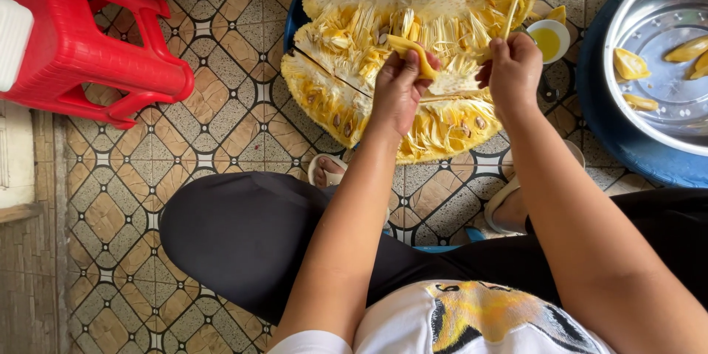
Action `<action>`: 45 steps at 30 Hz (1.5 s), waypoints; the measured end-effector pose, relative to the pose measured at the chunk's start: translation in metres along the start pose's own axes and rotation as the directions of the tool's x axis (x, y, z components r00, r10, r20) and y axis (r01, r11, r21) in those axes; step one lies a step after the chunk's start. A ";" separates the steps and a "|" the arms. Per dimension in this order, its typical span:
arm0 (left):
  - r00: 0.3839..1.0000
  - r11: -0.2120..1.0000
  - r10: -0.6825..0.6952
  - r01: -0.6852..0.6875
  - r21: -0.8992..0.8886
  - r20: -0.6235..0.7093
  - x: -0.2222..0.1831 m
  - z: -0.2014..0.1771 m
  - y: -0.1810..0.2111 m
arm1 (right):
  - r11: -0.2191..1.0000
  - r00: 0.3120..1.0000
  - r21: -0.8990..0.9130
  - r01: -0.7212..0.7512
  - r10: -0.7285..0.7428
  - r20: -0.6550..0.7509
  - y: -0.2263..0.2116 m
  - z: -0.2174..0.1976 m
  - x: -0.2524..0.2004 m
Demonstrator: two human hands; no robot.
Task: Extracting fruit bulbs from a jackfruit using a knife and hands
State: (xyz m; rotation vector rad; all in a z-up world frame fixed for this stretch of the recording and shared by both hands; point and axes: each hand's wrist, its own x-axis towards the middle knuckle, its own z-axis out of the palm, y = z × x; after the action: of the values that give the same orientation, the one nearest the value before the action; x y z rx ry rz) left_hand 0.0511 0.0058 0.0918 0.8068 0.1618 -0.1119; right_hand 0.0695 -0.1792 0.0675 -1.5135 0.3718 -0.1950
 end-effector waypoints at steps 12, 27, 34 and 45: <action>0.989 0.783 0.081 0.016 0.621 -0.127 0.000 0.016 0.009 | 0.994 0.816 0.028 -0.108 0.073 0.573 -0.052 0.017 -0.024; 0.978 -0.033 -0.198 0.065 0.997 -0.070 0.005 -0.010 -0.038 | 0.762 0.622 0.474 -0.440 0.640 -0.452 0.008 -0.131 0.064; 0.905 -0.476 -0.308 -0.412 0.777 0.292 -0.001 -0.055 -0.110 | 0.878 0.866 -0.354 -0.323 0.123 -0.486 0.127 -0.150 0.073; 0.681 -0.600 0.215 -0.474 0.645 0.700 0.023 -0.103 -0.161 | 0.761 0.830 -0.546 -0.352 0.522 0.193 0.119 -0.038 -0.028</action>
State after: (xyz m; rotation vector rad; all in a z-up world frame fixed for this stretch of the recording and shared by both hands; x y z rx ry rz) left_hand 0.0373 -0.0309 -0.0962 2.7398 -0.6918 0.7014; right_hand 0.0178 -0.1978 -0.0478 -1.8679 0.5208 0.5827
